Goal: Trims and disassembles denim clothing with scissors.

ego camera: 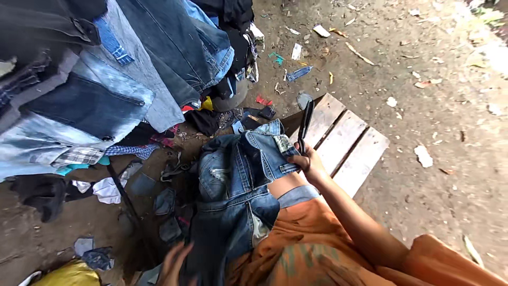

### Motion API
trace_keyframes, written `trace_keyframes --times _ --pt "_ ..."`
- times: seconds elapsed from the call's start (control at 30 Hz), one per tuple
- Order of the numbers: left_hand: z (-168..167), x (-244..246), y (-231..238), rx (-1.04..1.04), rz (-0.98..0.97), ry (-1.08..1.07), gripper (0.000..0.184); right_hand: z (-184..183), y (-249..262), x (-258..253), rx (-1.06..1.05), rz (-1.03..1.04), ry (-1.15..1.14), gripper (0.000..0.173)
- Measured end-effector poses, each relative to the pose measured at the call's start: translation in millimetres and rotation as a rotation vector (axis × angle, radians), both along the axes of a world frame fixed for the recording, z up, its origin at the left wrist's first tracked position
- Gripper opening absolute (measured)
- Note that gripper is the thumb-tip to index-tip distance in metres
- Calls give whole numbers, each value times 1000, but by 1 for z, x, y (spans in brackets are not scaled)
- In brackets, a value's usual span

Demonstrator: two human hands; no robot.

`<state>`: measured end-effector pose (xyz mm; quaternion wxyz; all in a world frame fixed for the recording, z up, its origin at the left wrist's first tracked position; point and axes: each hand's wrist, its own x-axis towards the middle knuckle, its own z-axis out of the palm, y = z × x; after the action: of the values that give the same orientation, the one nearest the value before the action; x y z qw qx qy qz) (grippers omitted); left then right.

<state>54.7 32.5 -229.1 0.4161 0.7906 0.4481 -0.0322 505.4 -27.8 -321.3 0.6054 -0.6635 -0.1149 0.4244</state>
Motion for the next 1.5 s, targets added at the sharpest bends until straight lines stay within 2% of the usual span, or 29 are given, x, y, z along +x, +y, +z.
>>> trace_keyframes --times 0.07,0.13,0.17,0.23,0.27,0.3,0.33,0.43,0.5,0.6,0.67,0.73,0.77,0.83,0.97,1.1,1.2,1.3,1.37,1.5 --pt "-3 85 22 225 -41 -173 61 -6 -5 -4 -46 -2 -5 29" --pt "-1 189 31 262 -9 -317 55 -8 -8 -9 -54 4 -17 29" --pt "-3 235 31 257 11 -298 57 -9 -10 -11 -42 5 -26 29" --pt "-17 296 32 245 -12 -62 75 -11 -12 -15 -14 -4 -40 28" --pt "-26 310 35 188 -56 88 79 -12 -14 -16 -8 -14 -36 28" --pt "-33 315 40 103 -90 194 76 -12 -15 -16 -7 -28 -29 29" --pt "-41 310 46 55 -80 201 66 -13 -16 -14 -8 -39 -24 30" --pt "-59 261 66 40 168 -45 44 -19 -16 -13 -10 -91 14 31" --pt "-74 226 80 83 296 -82 41 -22 -10 -15 -6 -149 63 31" --pt "-69 198 86 244 387 107 38 -19 3 -19 8 -164 89 29" --pt "-76 178 97 381 473 68 49 -17 10 -19 15 -132 60 27" --pt "-88 161 116 381 559 50 60 -16 18 -18 26 -110 24 26" --pt "-95 155 124 323 587 42 59 -17 21 -18 33 -108 10 26" --pt "-102 154 134 253 615 -25 43 -18 33 -18 48 -123 -23 25" --pt "-110 155 139 374 778 -144 27 -12 66 -19 128 -172 -98 28" --pt "-120 105 139 500 979 -307 31 -8 100 -24 266 -42 -240 32" --pt "-112 73 122 641 1013 -268 31 -1 124 -37 323 88 -297 32" --pt "-119 51 121 682 1102 -227 29 10 148 -53 326 224 -296 31" --pt "-127 42 127 654 1151 -187 29 14 163 -63 345 302 -258 30" --pt "-141 28 112 412 1158 -26 37 7 178 -84 262 342 -168 29"
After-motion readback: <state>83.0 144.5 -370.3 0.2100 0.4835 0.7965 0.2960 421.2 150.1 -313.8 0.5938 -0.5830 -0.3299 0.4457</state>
